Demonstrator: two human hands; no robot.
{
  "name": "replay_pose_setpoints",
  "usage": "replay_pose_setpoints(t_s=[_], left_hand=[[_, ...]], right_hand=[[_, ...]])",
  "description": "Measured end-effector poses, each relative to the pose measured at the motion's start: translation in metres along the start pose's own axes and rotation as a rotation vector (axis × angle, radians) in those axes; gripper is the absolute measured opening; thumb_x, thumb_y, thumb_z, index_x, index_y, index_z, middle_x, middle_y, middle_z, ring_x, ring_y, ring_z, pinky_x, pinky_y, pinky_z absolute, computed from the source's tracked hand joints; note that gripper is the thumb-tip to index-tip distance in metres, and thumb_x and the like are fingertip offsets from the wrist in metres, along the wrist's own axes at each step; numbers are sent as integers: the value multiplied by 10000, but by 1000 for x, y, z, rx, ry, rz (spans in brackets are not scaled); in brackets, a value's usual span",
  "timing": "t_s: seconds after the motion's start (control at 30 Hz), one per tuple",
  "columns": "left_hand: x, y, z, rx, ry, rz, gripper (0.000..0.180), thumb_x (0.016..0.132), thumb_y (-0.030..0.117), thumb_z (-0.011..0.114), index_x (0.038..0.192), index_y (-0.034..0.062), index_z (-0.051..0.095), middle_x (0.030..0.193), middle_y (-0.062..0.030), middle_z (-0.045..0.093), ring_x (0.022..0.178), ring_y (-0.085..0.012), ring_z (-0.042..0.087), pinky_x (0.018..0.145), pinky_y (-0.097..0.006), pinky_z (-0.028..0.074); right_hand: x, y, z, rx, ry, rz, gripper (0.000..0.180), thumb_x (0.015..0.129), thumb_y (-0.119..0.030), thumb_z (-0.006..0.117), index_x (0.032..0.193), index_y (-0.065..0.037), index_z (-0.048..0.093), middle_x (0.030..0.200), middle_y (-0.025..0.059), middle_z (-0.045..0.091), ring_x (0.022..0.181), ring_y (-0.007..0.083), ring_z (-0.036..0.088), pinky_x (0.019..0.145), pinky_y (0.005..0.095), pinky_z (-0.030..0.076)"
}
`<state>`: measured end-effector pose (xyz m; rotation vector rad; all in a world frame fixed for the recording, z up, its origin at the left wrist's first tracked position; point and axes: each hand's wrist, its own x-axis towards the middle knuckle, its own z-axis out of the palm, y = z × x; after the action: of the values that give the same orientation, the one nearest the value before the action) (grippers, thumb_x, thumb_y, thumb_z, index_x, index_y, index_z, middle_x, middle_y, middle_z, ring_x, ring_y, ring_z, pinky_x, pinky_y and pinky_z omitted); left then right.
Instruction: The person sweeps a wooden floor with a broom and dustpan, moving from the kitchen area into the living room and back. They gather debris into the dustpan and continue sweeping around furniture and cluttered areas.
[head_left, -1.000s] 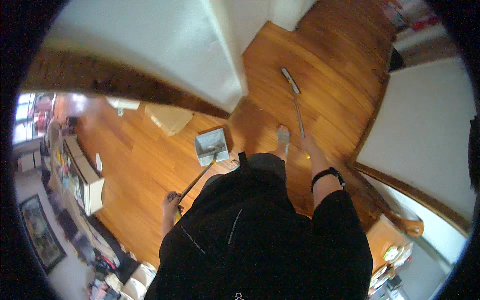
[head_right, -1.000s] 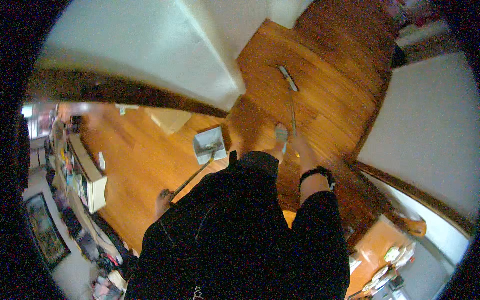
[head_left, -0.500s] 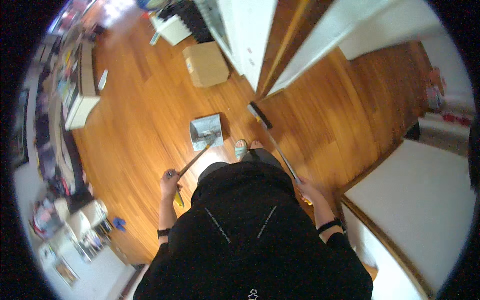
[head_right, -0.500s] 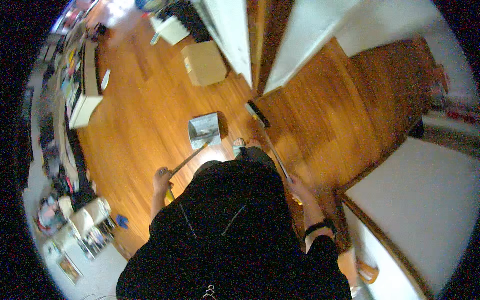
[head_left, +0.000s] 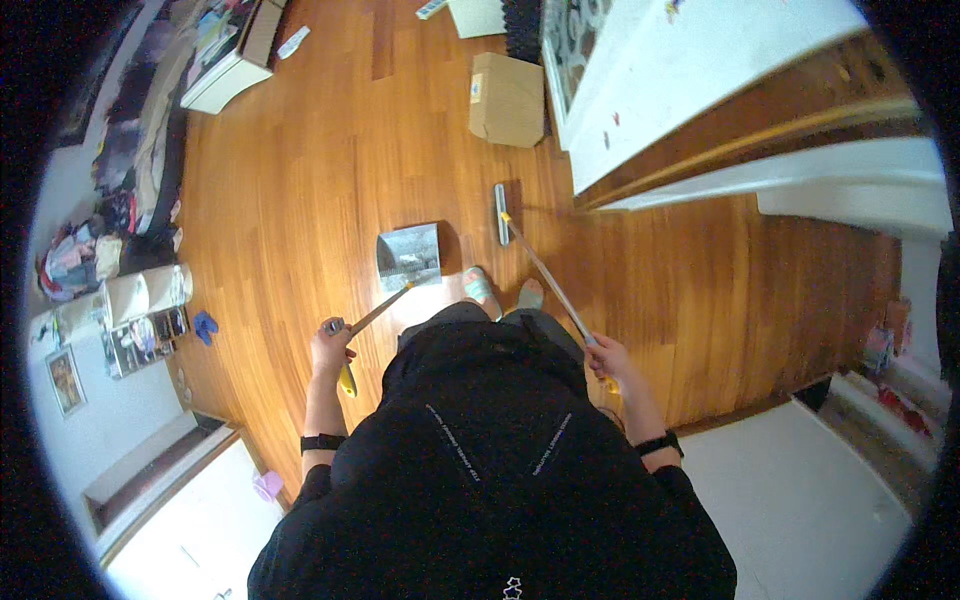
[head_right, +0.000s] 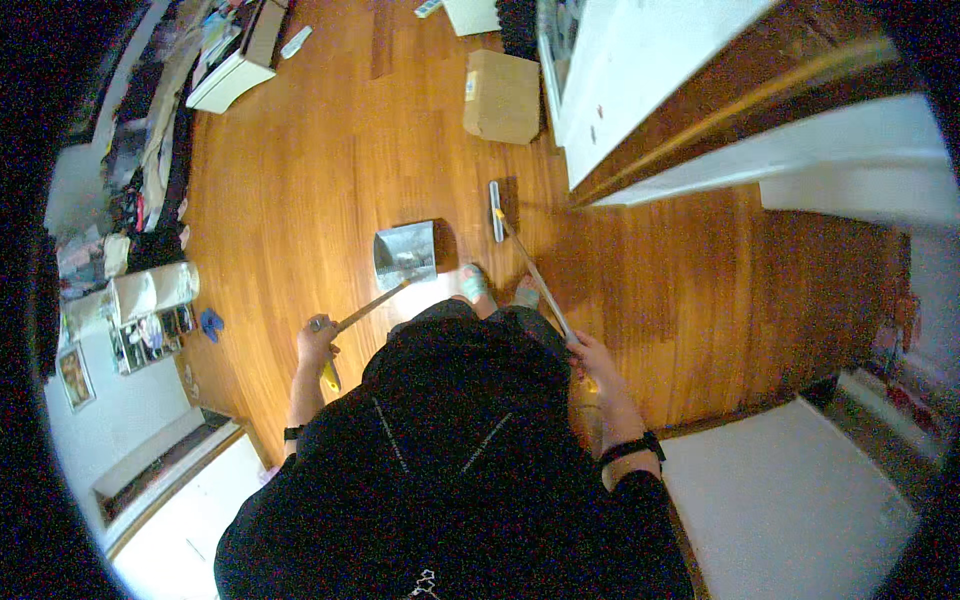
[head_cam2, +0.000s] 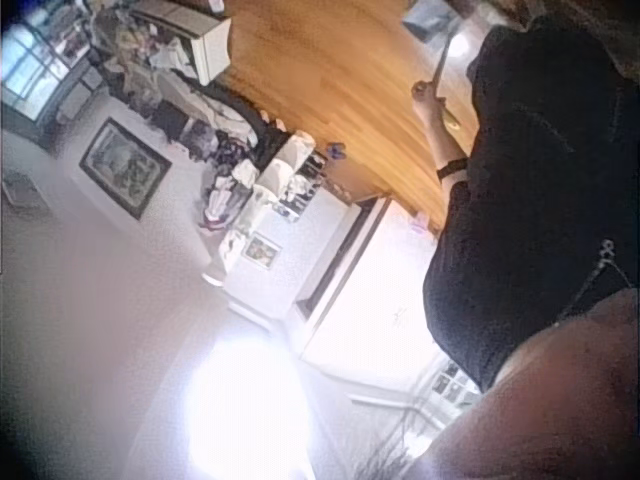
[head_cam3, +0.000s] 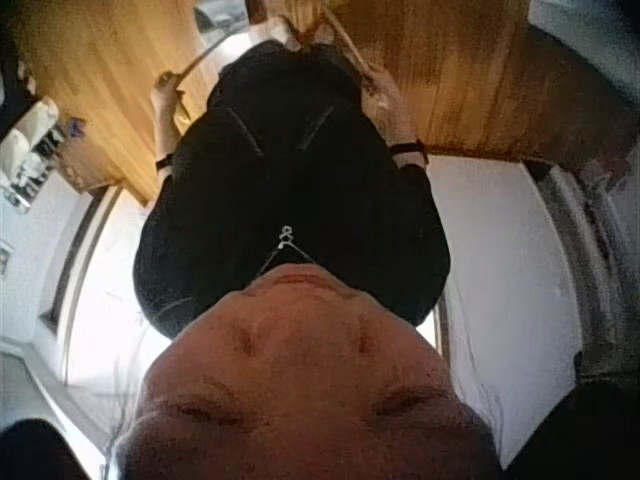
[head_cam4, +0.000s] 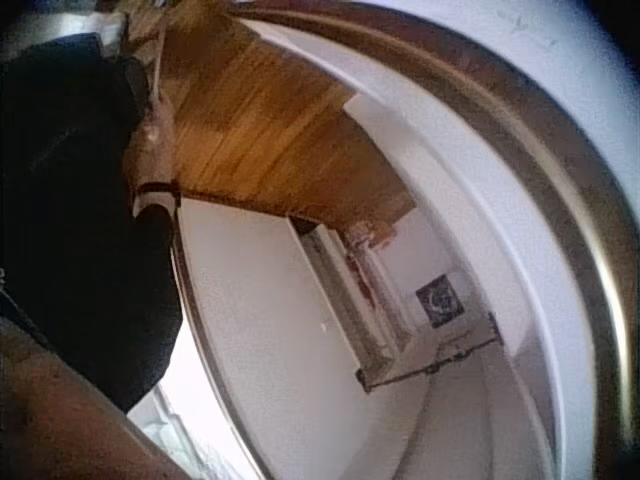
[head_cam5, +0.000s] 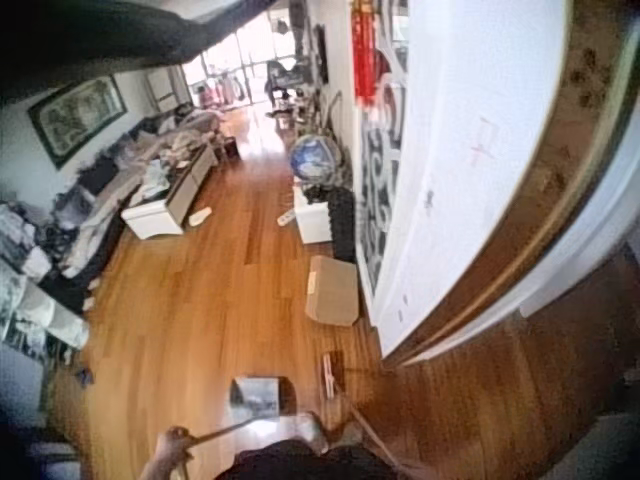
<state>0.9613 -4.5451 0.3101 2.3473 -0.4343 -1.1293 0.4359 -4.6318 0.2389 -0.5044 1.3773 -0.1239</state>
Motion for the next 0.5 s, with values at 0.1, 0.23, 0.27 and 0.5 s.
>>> replay_pose_setpoints(t_s=[0.1, 0.23, 0.27, 0.5], left_hand=[[1, -10, -6, -7, 56, -57, 327, 762, 145, 555, 1066, 24, 541, 849, -77, 635, 450, -148, 576, 400, -266, 461], [11, -23, -15, 20, 96, -33, 306, 780, 169, 562, 1053, 31, 547, 818, -85, 637, 444, -158, 581, 387, -268, 459], [15, -21, -17, 43, 83, -18, 299, 785, 175, 563, 1048, 34, 549, 807, -89, 639, 444, -162, 585, 385, -270, 460], [72, -46, -52, 94, 160, -93, 292, 795, 174, 560, 1058, 50, 542, 732, -113, 631, 480, -180, 617, 402, -296, 489]], right_hand=[[-8, -28, 7, -179, 31, -119, 307, 864, -146, 510, 1169, -119, 498, 560, 9, 438, 375, 116, 412, 334, 266, 363], [12, -56, 32, -486, 258, -146, 243, 862, -168, 524, 1090, -86, 515, 560, 20, 438, 387, 141, 437, 347, 291, 378], [19, -68, 39, -597, 358, -145, 236, 859, -178, 529, 1073, -77, 517, 559, 24, 441, 394, 149, 447, 353, 296, 382], [159, -120, 147, -612, 89, -215, 208, 843, -187, 524, 989, -41, 495, 580, 51, 470, 480, 168, 497, 426, 329, 411]])
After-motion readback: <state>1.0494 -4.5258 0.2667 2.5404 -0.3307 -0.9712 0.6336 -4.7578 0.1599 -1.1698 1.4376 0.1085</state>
